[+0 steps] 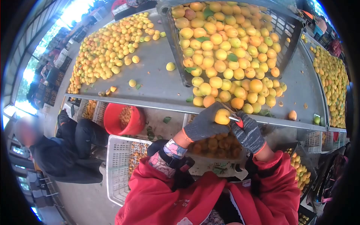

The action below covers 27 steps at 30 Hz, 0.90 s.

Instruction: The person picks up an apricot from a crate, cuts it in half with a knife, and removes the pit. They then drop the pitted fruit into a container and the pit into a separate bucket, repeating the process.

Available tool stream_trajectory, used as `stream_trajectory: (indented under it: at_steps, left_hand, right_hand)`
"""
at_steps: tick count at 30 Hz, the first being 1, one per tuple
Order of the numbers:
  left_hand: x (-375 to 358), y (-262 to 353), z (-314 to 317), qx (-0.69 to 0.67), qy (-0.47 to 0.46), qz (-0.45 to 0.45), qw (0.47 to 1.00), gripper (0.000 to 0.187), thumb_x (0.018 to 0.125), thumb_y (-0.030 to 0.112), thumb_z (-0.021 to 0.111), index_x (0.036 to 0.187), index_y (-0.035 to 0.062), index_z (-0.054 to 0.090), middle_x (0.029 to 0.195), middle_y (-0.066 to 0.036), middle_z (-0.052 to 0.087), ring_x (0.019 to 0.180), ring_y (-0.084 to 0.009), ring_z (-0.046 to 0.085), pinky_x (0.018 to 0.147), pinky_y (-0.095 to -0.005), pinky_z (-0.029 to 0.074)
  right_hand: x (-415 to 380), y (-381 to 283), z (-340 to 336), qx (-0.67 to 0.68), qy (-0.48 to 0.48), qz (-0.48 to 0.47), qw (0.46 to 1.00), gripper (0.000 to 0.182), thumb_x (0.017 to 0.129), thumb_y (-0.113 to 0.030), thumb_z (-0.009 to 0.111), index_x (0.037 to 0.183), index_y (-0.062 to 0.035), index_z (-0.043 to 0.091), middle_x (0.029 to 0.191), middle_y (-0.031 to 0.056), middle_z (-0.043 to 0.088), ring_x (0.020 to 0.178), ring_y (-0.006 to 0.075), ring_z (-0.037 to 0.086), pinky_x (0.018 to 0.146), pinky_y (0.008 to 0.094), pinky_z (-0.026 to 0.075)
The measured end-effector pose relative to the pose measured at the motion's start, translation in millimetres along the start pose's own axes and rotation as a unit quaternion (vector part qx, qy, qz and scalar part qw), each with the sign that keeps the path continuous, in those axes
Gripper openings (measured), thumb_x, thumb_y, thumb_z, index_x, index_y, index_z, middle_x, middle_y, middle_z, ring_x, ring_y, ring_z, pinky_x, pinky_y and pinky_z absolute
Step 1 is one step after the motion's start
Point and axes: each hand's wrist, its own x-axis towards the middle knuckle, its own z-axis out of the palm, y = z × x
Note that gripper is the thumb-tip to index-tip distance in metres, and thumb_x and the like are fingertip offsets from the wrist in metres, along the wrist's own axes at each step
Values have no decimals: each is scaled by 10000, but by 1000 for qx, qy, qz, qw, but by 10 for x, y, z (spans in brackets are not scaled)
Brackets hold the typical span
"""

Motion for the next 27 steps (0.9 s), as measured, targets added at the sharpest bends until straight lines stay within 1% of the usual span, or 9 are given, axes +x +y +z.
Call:
stream_trajectory:
  at_steps: [3,10,12,15,18,21,24,26,27]
  left_hand:
    - [6,-26,30,-31,-10,19,999,576,810,163,767,1303,61,487,1161,-93,581,937,-150,630,758,-298,537]
    - [-3,-243,113,57,34,97,993,606,776,129,788,1297,62,486,1170,-103,568,1053,-206,582,881,-349,494]
    - [-13,-267,125,76,38,118,989,607,764,127,795,1284,63,488,1183,-111,558,1081,-218,568,905,-360,480]
    - [-32,-136,117,91,27,82,992,617,743,132,810,1266,62,489,1193,-118,549,1117,-245,549,935,-371,456]
    - [-29,-217,120,88,3,120,989,607,741,140,816,1251,63,497,1193,-114,553,1090,-262,556,927,-372,457]
    - [-28,-229,125,79,18,132,988,602,738,142,820,1242,61,500,1188,-111,558,1085,-261,555,925,-375,458]
    - [13,-160,123,58,12,145,988,599,738,144,825,1234,56,502,1165,-109,568,1074,-266,560,925,-379,459]
    - [6,-82,68,54,-8,135,989,600,742,145,826,1238,51,501,1157,-110,576,1072,-266,566,929,-382,459]
    - [-11,-49,32,61,-19,119,991,603,746,145,825,1245,48,500,1159,-112,579,1075,-262,569,933,-382,458]
  right_hand:
    - [-12,44,14,-15,-5,-14,1000,290,848,-141,672,1088,1,595,875,238,654,812,444,639,669,465,517]
    - [-18,-48,13,-9,-39,15,999,307,841,-121,614,1118,6,578,919,246,648,850,446,634,706,466,523]
    - [-52,-55,12,-31,-54,21,998,384,833,-116,630,1184,25,563,961,248,649,886,424,639,764,457,519]
    - [-105,-29,66,-42,-61,42,996,464,816,-130,632,1242,29,546,983,258,649,904,425,639,800,465,517]
    - [-165,52,178,-57,-73,55,994,450,831,-136,621,1246,19,546,983,267,648,908,427,635,806,470,515]
    - [-95,-101,145,-70,-67,87,992,333,861,-164,608,1132,22,551,926,276,647,874,450,627,747,491,507]
    - [-134,-24,228,-38,-4,6,999,259,869,-155,606,1063,14,577,879,256,644,829,429,629,723,470,507]
    - [-172,75,265,35,-71,13,997,214,882,-140,595,1029,15,592,828,233,629,778,412,622,701,455,506]
    - [-196,113,253,-6,-112,-31,993,192,864,-125,600,1004,5,606,804,210,622,743,392,619,677,454,505]
